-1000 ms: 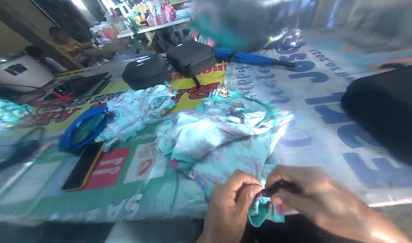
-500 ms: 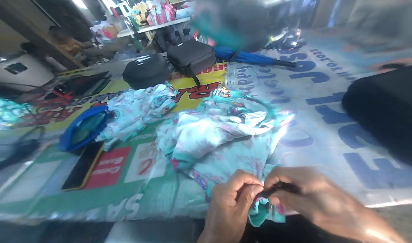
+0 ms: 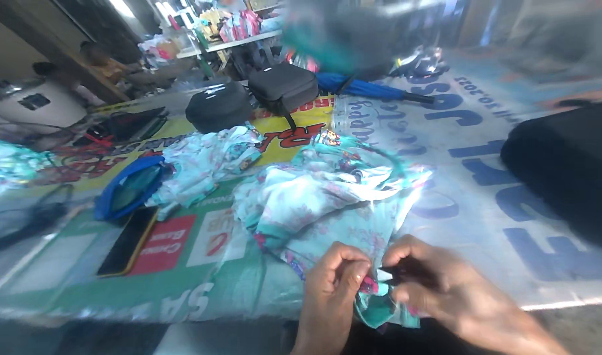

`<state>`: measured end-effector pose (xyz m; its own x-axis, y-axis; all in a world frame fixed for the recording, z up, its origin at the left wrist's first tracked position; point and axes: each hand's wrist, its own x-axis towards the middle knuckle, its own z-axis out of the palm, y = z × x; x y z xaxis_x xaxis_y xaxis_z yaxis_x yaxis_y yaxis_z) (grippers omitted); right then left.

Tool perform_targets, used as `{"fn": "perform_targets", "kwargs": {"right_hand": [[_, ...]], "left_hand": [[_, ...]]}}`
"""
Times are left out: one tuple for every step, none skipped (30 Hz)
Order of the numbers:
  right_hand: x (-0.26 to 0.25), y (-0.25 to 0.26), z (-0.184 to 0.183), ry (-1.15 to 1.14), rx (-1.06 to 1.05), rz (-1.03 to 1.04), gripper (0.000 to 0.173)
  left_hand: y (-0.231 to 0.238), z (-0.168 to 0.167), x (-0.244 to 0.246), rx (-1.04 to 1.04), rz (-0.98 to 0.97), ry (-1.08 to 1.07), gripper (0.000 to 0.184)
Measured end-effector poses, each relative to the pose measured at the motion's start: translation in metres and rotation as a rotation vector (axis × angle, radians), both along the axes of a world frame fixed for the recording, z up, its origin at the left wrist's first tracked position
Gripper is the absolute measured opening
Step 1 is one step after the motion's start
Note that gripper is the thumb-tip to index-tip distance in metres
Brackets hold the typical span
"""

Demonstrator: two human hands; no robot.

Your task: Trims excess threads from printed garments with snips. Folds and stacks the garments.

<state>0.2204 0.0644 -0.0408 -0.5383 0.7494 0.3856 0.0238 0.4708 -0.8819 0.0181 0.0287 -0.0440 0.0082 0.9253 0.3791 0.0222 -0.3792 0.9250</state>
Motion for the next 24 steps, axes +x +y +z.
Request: {"fn": "perform_targets", "kwargs": {"right_hand": [[-0.003,-0.002,-0.001,-0.062,0.088,-0.070,0.043],[-0.008,-0.005,-0.003,-0.131,0.201,-0.143,0.050],[-0.013,-0.007,-0.005,-0.199,0.318,-0.214,0.051],[-0.017,-0.007,-0.007,-0.251,0.421,-0.261,0.044],[-0.020,-0.007,-0.010,-0.280,0.491,-0.285,0.032],[-0.021,-0.005,-0.013,-0.279,0.522,-0.287,0.021],[-0.020,-0.004,-0.013,-0.252,0.504,-0.265,0.014],[-0.017,-0.002,-0.011,-0.196,0.449,-0.233,0.012],[-0.013,-0.001,-0.008,-0.112,0.369,-0.201,0.015],[-0.009,0.000,-0.004,-0.023,0.291,-0.189,0.018],[-0.004,0.001,0.001,0.045,0.236,-0.203,0.019],[0.003,0.002,0.006,0.089,0.206,-0.246,0.019],[0.009,0.003,0.011,0.111,0.205,-0.306,0.020],[0.015,0.003,0.015,0.117,0.225,-0.367,0.021],[0.017,0.003,0.018,0.130,0.249,-0.414,0.025],[0.017,0.003,0.019,0.155,0.262,-0.435,0.029],[0.016,0.001,0.019,0.161,0.267,-0.422,0.033],[0.012,-0.002,0.017,0.133,0.262,-0.390,0.036],[0.006,-0.004,0.013,0.076,0.258,-0.351,0.036],[-0.001,-0.007,0.008,-0.008,0.256,-0.317,0.036],[-0.009,-0.008,0.004,-0.103,0.250,-0.284,0.039],[-0.017,-0.008,0.001,-0.170,0.244,-0.241,0.039],[-0.022,-0.005,0.001,-0.184,0.229,-0.195,0.030],[-0.026,0.000,0.007,-0.143,0.192,-0.153,0.021]], "left_hand": [[0.001,0.001,-0.001,-0.024,0.017,-0.036,0.009],[0.002,0.003,-0.002,-0.044,0.022,-0.068,0.009],[0.003,0.003,-0.002,-0.058,0.019,-0.088,0.009],[0.004,0.004,-0.003,-0.070,0.014,-0.101,0.009],[0.005,0.004,-0.004,-0.085,0.014,-0.108,0.009],[0.006,0.004,-0.004,-0.099,0.020,-0.110,0.008],[0.007,0.004,-0.005,-0.114,0.032,-0.114,0.008],[0.007,0.003,-0.006,-0.133,0.046,-0.116,0.009],[0.007,0.003,-0.007,-0.154,0.058,-0.114,0.009],[0.007,0.003,-0.008,-0.169,0.068,-0.115,0.009],[0.007,0.003,-0.008,-0.177,0.072,-0.119,0.009],[0.007,0.003,-0.008,-0.183,0.071,-0.128,0.009],[0.007,0.003,-0.009,-0.188,0.070,-0.139,0.009],[0.007,0.003,-0.009,-0.194,0.069,-0.147,0.009],[0.007,0.003,-0.009,-0.198,0.068,-0.155,0.009],[0.007,0.003,-0.008,-0.199,0.069,-0.162,0.009],[0.007,0.004,-0.008,-0.201,0.067,-0.167,0.009],[0.007,0.004,-0.007,-0.200,0.064,-0.174,0.009],[0.007,0.005,-0.007,-0.196,0.058,-0.184,0.009],[0.006,0.007,-0.006,-0.182,0.048,-0.194,0.010],[0.005,0.009,-0.006,-0.150,0.035,-0.203,0.010],[0.003,0.012,-0.006,-0.098,0.038,-0.205,0.009],[0.003,0.017,-0.007,-0.023,0.067,-0.190,0.008],[0.002,0.021,-0.009,0.085,0.127,-0.149,0.008]]}}
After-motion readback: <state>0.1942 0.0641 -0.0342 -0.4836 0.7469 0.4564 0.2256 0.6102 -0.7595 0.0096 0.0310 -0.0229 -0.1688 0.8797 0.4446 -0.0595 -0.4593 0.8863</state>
